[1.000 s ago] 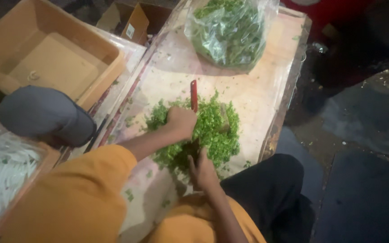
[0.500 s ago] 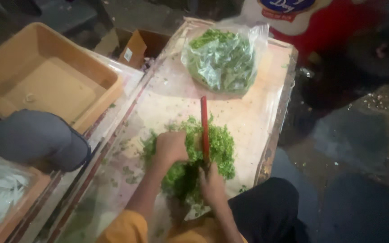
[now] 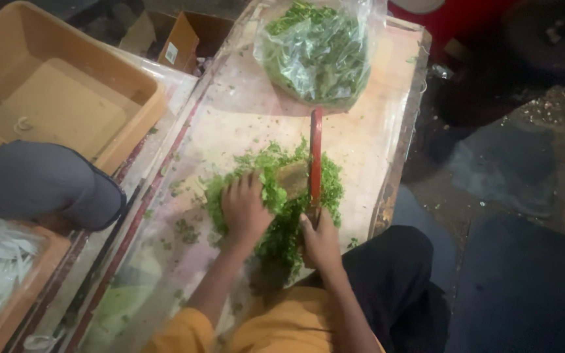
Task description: The person uses a knife to finely chop green leafy vegetables on a wooden cutting board.
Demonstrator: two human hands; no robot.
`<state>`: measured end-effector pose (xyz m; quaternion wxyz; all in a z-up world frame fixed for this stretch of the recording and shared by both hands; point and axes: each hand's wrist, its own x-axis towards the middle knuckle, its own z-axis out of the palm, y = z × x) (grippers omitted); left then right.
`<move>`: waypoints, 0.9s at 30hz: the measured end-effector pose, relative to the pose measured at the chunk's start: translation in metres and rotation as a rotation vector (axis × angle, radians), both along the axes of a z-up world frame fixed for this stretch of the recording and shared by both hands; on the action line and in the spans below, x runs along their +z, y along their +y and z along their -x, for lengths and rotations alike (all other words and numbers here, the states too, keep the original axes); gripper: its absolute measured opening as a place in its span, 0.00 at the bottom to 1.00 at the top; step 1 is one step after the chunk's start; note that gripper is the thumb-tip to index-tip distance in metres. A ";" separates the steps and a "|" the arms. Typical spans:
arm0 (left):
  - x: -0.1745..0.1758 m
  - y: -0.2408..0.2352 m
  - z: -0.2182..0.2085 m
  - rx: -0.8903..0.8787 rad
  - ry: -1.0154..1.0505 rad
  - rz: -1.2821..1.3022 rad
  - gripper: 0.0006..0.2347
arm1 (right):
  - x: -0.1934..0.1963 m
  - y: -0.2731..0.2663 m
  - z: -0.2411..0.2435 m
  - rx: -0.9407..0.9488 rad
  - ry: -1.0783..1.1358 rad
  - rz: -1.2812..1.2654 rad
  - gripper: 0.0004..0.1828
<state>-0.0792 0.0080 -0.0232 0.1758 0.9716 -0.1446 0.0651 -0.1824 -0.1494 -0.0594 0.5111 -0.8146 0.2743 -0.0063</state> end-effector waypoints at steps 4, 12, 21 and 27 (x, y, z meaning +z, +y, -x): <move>-0.002 0.000 0.007 0.059 0.022 -0.009 0.27 | 0.023 0.008 0.000 -0.017 -0.103 -0.001 0.15; 0.002 0.000 -0.003 0.017 0.147 -0.103 0.39 | 0.033 0.016 0.002 0.067 0.048 0.095 0.15; 0.019 0.008 -0.009 -0.156 0.215 -0.269 0.31 | 0.019 0.021 0.002 0.212 0.063 0.151 0.17; 0.100 0.015 -0.022 -0.089 0.676 -0.365 0.52 | 0.037 0.021 -0.001 0.185 0.201 -0.037 0.16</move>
